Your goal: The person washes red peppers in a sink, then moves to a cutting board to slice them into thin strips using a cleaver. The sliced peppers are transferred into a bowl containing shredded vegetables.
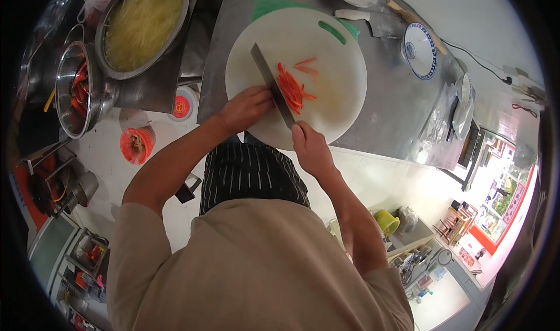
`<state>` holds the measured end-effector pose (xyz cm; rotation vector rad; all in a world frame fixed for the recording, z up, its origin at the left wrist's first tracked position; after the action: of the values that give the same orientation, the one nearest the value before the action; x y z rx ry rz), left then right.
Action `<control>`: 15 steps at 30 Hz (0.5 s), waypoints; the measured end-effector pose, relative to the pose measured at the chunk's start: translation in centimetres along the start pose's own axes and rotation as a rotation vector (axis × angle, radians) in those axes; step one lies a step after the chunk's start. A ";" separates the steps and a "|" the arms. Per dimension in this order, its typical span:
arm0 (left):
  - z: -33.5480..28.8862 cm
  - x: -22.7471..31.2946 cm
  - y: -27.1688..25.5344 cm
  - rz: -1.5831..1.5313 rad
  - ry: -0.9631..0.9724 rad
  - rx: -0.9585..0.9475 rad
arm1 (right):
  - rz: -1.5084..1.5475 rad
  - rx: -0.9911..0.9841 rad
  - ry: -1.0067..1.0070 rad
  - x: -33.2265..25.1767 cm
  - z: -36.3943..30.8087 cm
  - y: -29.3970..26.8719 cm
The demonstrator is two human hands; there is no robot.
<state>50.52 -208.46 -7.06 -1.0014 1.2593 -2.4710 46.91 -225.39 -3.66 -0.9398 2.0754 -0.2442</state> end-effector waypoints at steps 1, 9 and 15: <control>-0.1 0.1 -0.2 0.006 -0.004 0.010 | -0.010 -0.016 0.057 0.6 -0.4 0.0; 0.0 0.4 -0.6 0.050 0.005 0.050 | -0.006 -0.062 0.135 2.8 -3.1 -0.3; -0.2 0.1 -0.2 0.048 -0.013 0.030 | 0.047 -0.055 0.125 2.0 -1.7 0.5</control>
<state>50.36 -208.22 -6.93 -0.9672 1.2236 -2.4364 44.60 -226.68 -3.99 -0.9277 2.2259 -0.2274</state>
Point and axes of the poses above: each hand's wrist, its own z-axis towards the middle knuckle, its own y-axis out of the palm, x = y × z, the point moved 8 cm from there along z, towards the middle knuckle, and after that the axes turned 5 degrees about y, right-handed, at the moved point
